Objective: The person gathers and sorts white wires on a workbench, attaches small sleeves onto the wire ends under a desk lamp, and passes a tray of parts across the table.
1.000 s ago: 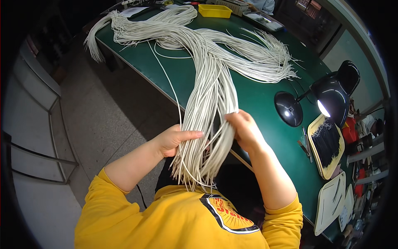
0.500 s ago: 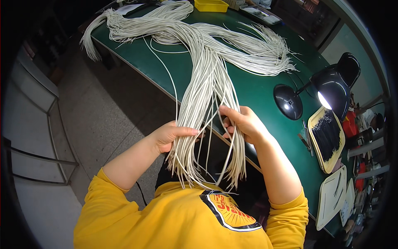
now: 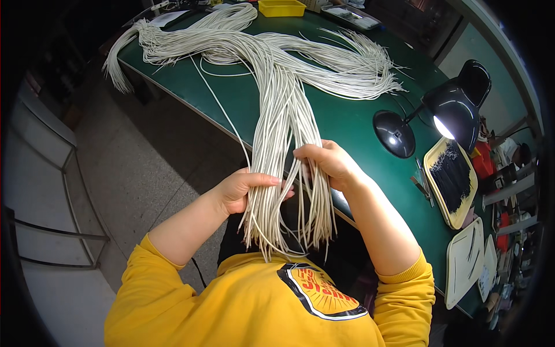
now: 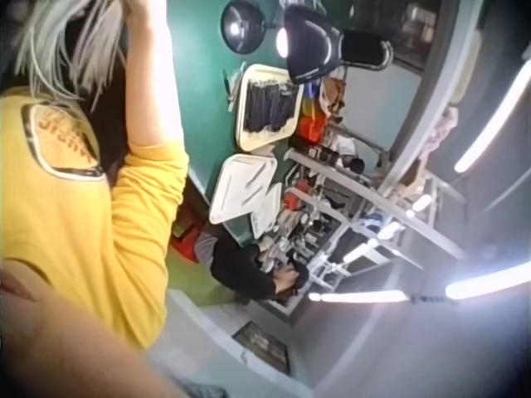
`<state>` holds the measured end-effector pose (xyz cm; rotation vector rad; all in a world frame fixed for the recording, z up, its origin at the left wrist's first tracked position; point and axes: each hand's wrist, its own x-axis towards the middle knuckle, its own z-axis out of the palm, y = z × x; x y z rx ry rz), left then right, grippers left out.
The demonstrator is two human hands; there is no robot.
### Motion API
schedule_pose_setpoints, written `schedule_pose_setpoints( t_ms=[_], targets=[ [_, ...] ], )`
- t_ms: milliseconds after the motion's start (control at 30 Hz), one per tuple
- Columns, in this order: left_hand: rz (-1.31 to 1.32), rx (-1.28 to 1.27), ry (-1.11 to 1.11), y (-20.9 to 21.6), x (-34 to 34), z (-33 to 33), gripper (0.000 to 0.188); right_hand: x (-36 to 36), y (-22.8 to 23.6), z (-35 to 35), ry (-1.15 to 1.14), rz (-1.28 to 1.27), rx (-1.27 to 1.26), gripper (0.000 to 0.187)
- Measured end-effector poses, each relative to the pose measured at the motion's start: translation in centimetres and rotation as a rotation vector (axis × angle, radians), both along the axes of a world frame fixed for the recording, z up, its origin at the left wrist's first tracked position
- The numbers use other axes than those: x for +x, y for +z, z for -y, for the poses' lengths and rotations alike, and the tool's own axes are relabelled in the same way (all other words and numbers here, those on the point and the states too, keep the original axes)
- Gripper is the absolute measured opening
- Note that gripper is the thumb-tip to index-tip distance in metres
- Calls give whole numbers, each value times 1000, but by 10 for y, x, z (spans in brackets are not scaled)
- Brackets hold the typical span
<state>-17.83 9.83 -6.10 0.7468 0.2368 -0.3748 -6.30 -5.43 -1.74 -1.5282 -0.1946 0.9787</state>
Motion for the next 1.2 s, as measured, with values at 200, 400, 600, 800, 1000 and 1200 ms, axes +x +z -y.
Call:
schedule_pose_setpoints(
  t_ms=[200, 400, 600, 800, 1000, 1200],
  targets=[
    [-69, 50, 32, -1, -5, -6, 25, -8, 2, 6, -178, -275, 245, 18],
    [-32, 222, 17, -3, -9, -19, 23, 14, 18, 41, -155, -209, 372, 32],
    [0, 378, -2, -5, -8, -26, 36, 21, 34, 86, 36, 4, 325, 30],
    [434, 1175, 670, 9, 2, -29, 55, 16, 26, 112, 134, -25, 129, 29],
    [1219, 1707, 167, 84, 44, 48, 67, 0, 36, 136, 206, -19, 116, 29],
    [1673, 1560, -243, 59, 110, 106, 43, -14, 49, 143, 287, -107, 224, 39]
  ],
)
